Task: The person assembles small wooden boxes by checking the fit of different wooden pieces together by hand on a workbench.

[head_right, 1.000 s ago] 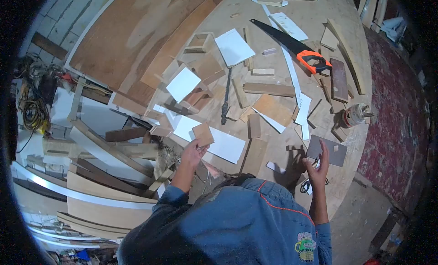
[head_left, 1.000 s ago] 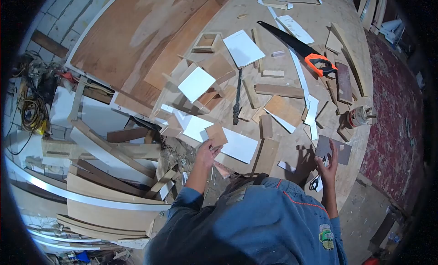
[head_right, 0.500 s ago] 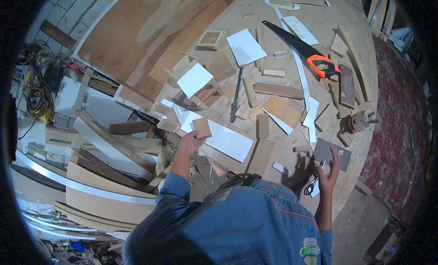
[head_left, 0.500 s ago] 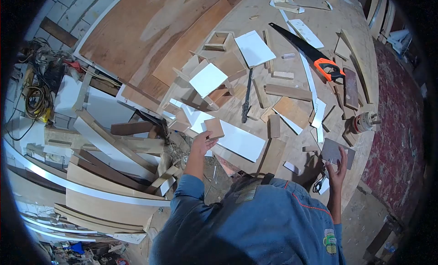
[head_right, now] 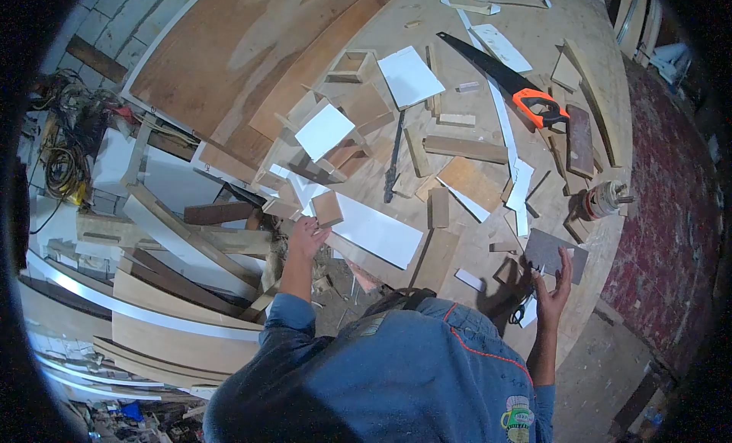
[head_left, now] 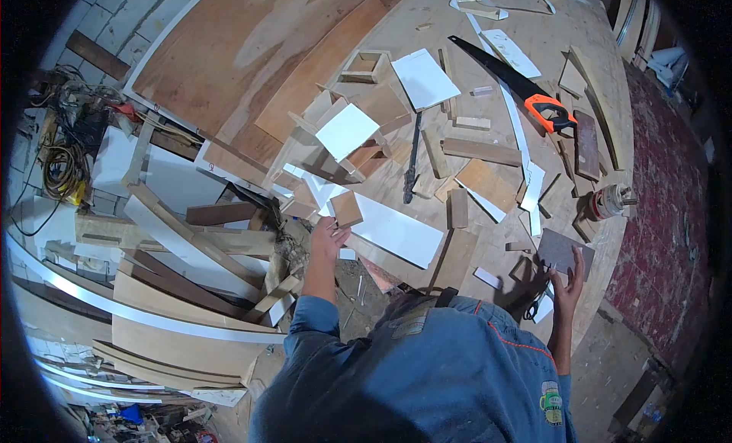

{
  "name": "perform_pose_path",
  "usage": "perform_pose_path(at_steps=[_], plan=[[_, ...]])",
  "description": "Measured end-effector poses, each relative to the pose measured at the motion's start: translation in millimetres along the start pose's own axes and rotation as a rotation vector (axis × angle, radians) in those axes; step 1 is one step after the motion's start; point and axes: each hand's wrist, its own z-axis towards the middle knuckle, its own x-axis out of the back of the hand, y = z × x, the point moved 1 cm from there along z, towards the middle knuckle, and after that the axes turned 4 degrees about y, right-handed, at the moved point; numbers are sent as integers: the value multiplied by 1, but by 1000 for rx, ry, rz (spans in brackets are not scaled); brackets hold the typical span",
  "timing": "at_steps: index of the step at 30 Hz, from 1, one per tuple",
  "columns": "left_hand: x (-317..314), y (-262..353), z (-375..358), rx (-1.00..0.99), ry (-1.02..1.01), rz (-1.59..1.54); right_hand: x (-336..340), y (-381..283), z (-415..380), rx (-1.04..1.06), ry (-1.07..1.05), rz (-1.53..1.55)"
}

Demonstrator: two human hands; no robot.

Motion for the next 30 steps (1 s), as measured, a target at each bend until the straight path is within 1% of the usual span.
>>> perform_pose_path(at_steps=[3,5,11,15,17,21,23,27,29,30], plan=[[-2,0,0,-50,28,-44,1,2,0,-4,10,-7],[-7,2,-7,-161,2,-48,2,4,1,-3,17,-2],[-8,0,-2,-136,87,-207,4,4,-1,0,28,-16],[-15,7,-12,-105,99,-191,7,9,-2,3,38,-17],[-17,7,-12,-90,167,-234,8,11,-3,2,39,-11],[-14,3,-11,-104,144,-260,6,16,-4,-8,42,2],[-15,2,-19,-47,147,-281,6,15,-5,-4,42,8],[15,-11,-16,-60,86,-279,9,17,-7,43,33,-27],[32,-25,-19,-105,116,-217,15,23,-10,68,53,-75],[49,-39,-9,-76,146,-155,17,25,-13,84,51,-125]])
